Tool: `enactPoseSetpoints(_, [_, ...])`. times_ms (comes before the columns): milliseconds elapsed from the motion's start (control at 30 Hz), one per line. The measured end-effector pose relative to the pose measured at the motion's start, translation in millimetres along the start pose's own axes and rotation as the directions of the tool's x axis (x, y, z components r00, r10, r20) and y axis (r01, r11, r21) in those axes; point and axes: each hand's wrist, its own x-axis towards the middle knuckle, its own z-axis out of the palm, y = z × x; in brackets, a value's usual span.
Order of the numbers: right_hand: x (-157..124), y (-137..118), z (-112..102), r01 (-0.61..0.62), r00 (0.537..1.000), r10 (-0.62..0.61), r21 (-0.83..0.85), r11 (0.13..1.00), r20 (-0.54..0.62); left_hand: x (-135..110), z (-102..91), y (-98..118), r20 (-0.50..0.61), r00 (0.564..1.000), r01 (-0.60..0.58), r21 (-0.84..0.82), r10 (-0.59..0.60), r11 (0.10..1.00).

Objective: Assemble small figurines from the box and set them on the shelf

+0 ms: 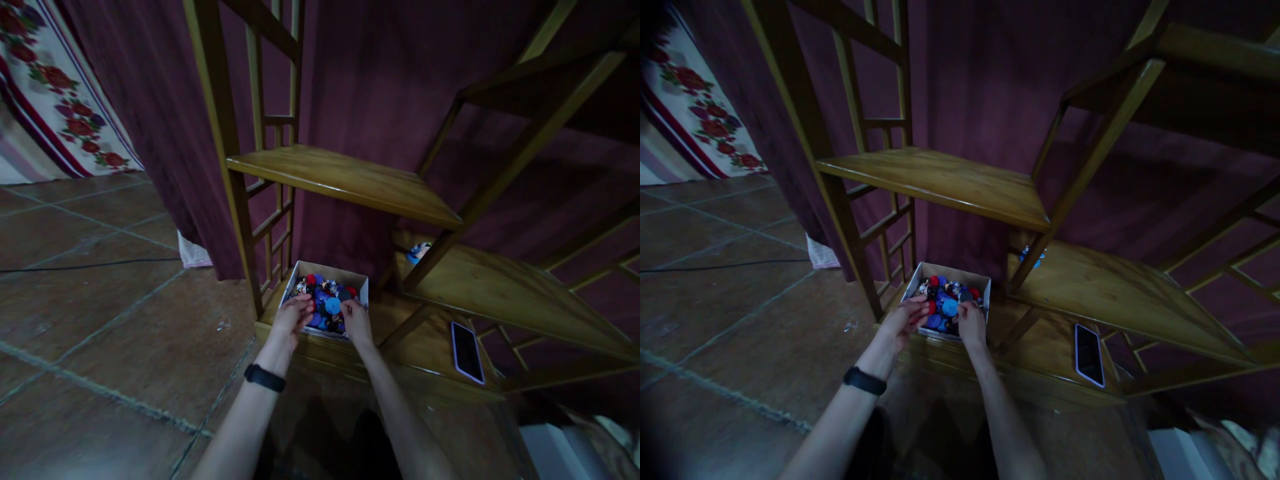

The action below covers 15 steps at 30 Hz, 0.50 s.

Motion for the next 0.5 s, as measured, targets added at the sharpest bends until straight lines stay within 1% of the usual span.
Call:
enactPoseSetpoints(33, [-4.4, 1.4, -3.1, -0.039, 0.999, 0.040, 0.108, 0.993, -0.007, -2.8, 3.2, -1.9, -0.001, 1.000, -0.013, 0.051, 0.013, 0.999])
enactPoseSetpoints(100, [-14.5, 0.3, -4.4, -0.078, 0.997, 0.074, 0.289, 0.954, 0.026, -9.4, 10.3, -7.4, 0.014, 1.000, -0.011, 0.128, 0.009, 0.992])
enactPoseSetpoints(167, [-24.8, -5.8, 0.5, -0.102, 0.994, 0.083, 0.389, 0.915, 0.066, -15.7, 16.0, -14.3, 0.082, 0.996, 0.024, 0.148, -0.037, 0.989])
enactPoseSetpoints(233, [-32.0, -12.8, 7.3, -0.112, 0.993, 0.087, 0.433, 0.894, 0.078, -19.3, 18.1, -19.7, 0.155, 0.984, 0.066, 0.113, -0.084, 0.991])
enactPoseSetpoints(267, [-33.6, -14.9, 9.5, -0.109, 0.993, 0.078, 0.454, 0.885, 0.086, -19.5, 17.5, -20.8, 0.168, 0.982, 0.075, 0.091, -0.090, 0.993])
enactPoseSetpoints(333, [-32.2, -13.1, 8.5, -0.111, 0.992, 0.065, 0.491, 0.864, 0.110, -17.1, 13.5, -17.9, 0.137, 0.989, 0.049, 0.055, -0.056, 0.997])
enactPoseSetpoints(367, [-29.4, -8.9, 5.1, -0.125, 0.990, 0.077, 0.501, 0.857, 0.116, -14.8, 10.4, -13.9, 0.116, 0.993, 0.024, 0.037, -0.028, 0.999])
enactPoseSetpoints(400, [-25.6, -2.8, 0.2, -0.149, 0.988, 0.116, 0.498, 0.854, 0.097, -12.0, 7.0, -8.8, 0.095, 0.995, -0.009, 0.015, 0.008, 1.000])
enactPoseSetpoints(433, [-21.3, 4.5, -5.6, -0.171, 0.985, 0.166, 0.481, 0.860, 0.053, -9.1, 3.5, -2.9, 0.071, 0.996, -0.048, -0.012, 0.049, 0.999])
enactPoseSetpoints(500, [-12.7, 19.9, -16.6, -0.168, 0.978, 0.204, 0.407, 0.898, -0.046, -3.9, -2.9, 8.4, 0.031, 0.994, -0.104, -0.063, 0.106, 0.993])
